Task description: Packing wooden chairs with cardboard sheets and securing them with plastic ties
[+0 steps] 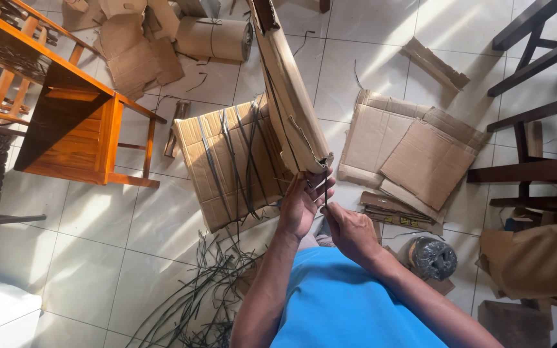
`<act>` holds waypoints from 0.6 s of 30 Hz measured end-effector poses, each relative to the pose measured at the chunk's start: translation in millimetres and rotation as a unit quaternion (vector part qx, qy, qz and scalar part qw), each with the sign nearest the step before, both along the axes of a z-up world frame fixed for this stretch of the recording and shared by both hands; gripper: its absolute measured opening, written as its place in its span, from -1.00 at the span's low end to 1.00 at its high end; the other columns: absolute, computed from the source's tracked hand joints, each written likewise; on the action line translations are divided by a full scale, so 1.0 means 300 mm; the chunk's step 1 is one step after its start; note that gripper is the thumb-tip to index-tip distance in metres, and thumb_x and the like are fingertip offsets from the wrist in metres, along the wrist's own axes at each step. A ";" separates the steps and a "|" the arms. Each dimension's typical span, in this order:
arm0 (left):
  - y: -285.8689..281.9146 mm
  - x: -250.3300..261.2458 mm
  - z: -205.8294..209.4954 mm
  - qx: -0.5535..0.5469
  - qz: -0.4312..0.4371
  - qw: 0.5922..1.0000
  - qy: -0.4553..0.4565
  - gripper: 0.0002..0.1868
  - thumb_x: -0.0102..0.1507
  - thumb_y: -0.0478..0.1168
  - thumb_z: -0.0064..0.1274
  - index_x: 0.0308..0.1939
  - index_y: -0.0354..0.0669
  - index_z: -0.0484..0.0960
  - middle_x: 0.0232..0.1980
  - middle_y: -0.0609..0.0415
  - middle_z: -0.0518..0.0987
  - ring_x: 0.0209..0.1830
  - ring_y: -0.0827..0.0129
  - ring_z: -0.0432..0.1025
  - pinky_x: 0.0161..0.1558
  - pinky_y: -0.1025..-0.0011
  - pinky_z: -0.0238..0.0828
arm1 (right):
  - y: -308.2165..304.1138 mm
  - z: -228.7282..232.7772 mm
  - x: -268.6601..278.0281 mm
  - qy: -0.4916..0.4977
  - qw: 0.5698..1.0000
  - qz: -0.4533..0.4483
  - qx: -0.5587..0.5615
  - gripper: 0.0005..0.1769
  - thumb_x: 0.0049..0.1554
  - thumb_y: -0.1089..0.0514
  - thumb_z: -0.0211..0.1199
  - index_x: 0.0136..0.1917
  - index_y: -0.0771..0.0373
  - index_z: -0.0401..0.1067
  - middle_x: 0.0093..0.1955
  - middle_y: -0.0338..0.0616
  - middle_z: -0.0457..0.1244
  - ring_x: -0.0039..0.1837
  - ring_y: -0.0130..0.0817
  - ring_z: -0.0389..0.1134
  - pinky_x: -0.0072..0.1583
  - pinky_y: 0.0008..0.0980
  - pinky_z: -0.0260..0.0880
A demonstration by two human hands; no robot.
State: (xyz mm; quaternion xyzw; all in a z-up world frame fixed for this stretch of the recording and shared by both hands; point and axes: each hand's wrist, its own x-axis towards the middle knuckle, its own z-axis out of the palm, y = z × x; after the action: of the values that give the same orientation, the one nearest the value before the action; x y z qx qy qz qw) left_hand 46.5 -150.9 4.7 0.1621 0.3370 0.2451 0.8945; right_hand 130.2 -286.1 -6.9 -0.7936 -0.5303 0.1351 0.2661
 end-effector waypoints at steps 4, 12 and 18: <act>-0.032 0.002 -0.096 0.024 -0.016 0.999 0.015 -0.72 0.46 0.04 -0.09 -0.24 0.06 0.56 0.21 -0.16 0.65 0.16 0.12 0.59 0.21 0.18 0.54 | 0.011 0.012 0.030 0.011 1.000 -0.001 0.006 -0.92 0.24 0.04 0.15 -0.10 0.01 0.39 -0.46 0.07 0.27 -0.26 0.25 0.40 -0.38 0.09 0.33; -0.129 -0.010 -0.123 0.086 -0.024 0.993 0.081 -0.67 0.48 0.03 -0.06 -0.11 -0.10 0.67 -0.06 0.02 0.72 -0.07 0.46 0.57 0.14 0.32 0.48 | 0.051 -0.001 0.101 0.017 0.999 -0.013 -0.041 -0.81 0.26 -0.02 0.12 -0.17 0.04 0.38 -0.44 0.08 0.29 -0.21 0.29 0.39 -0.32 0.15 0.33; -0.138 -0.004 -0.160 0.098 -0.007 0.989 0.108 -0.72 0.43 -0.05 0.05 -0.08 -0.14 0.74 -0.11 0.06 0.73 -0.16 0.60 0.55 -0.14 0.68 0.41 | 0.026 -0.042 0.063 0.051 0.994 0.007 -0.093 -0.70 0.28 -0.05 0.07 -0.24 0.07 0.37 -0.47 0.05 0.31 -0.25 0.28 0.41 -0.31 0.13 0.36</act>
State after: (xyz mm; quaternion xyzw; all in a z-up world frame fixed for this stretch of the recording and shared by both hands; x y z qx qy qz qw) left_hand 45.4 -192.4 -43.4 0.2767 0.4049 0.2513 0.8345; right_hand 149.2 -278.2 -19.5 -0.8034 -0.5066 0.2259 0.2166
